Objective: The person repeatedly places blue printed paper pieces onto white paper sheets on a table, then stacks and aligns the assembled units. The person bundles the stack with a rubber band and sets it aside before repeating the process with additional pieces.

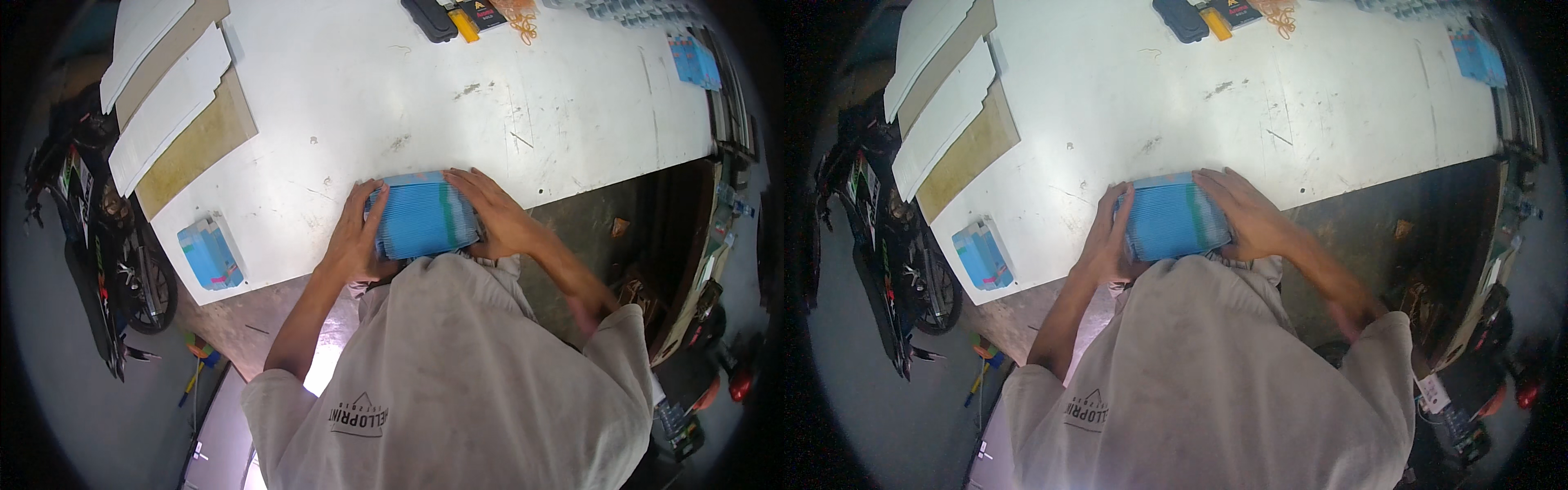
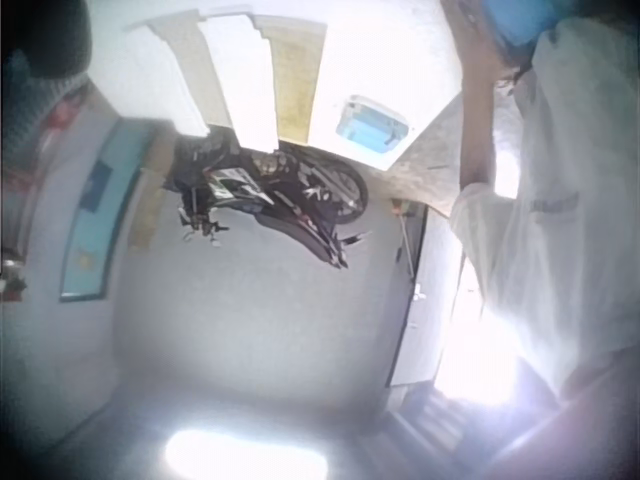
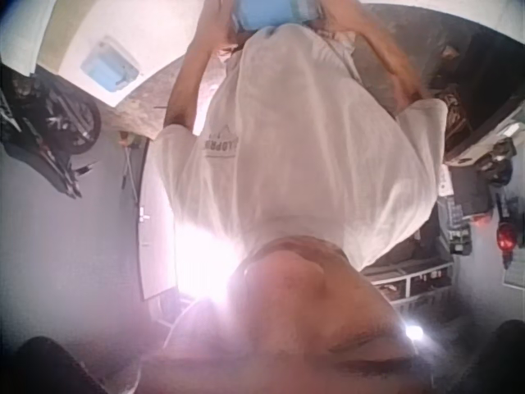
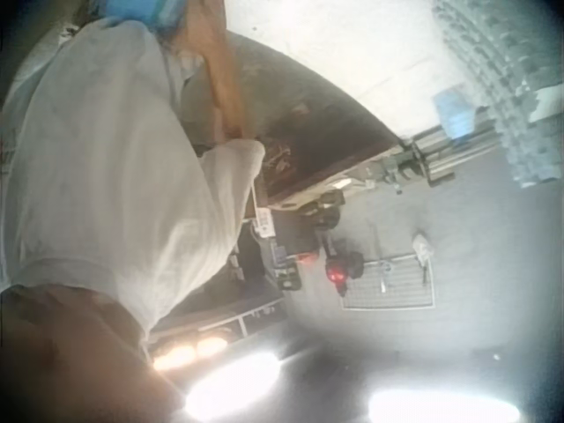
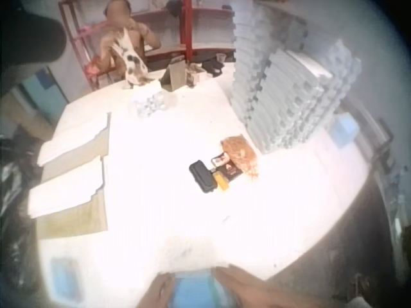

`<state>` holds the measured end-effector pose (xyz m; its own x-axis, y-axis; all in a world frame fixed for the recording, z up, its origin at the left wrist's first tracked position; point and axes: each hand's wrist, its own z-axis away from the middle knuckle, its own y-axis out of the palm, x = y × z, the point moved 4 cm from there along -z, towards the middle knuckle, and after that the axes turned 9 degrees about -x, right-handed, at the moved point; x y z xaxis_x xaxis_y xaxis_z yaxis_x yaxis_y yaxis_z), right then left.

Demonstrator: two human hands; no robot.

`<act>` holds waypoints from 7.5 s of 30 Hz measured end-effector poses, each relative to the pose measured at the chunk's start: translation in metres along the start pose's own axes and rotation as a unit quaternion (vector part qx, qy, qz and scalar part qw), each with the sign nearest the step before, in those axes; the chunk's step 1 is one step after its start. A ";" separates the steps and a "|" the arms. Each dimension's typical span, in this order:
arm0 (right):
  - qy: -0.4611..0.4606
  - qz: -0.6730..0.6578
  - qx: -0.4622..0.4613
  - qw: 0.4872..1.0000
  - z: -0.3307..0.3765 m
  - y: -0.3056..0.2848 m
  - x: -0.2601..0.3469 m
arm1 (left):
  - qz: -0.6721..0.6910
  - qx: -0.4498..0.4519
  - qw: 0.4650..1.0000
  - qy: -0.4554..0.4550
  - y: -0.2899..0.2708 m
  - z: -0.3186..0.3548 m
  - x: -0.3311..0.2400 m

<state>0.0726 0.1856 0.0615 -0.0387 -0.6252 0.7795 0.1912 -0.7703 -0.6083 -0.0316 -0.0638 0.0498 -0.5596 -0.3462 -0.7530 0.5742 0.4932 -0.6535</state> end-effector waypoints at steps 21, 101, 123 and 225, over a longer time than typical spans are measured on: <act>0.045 -0.110 -0.222 0.968 -0.043 0.024 -0.039 | 0.001 -0.173 0.985 -0.005 0.025 -0.031 0.040; 0.059 -0.229 -0.238 0.942 -0.063 0.039 -0.039 | 0.108 -0.138 0.971 -0.163 0.018 -0.031 0.047; 0.023 -0.107 -0.184 0.977 -0.069 0.024 -0.025 | -0.054 -0.211 0.974 -0.063 0.024 -0.026 0.035; 0.011 -0.083 -0.078 0.993 -0.072 -0.003 -0.021 | -0.236 -0.108 0.964 -0.062 0.012 -0.080 -0.024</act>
<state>0.0025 0.1923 0.0364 -0.0795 -0.4885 0.8689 0.0262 -0.8724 -0.4881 -0.0591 0.0147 0.0660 -0.6452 -0.6588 -0.3869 0.1275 0.4065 -0.9047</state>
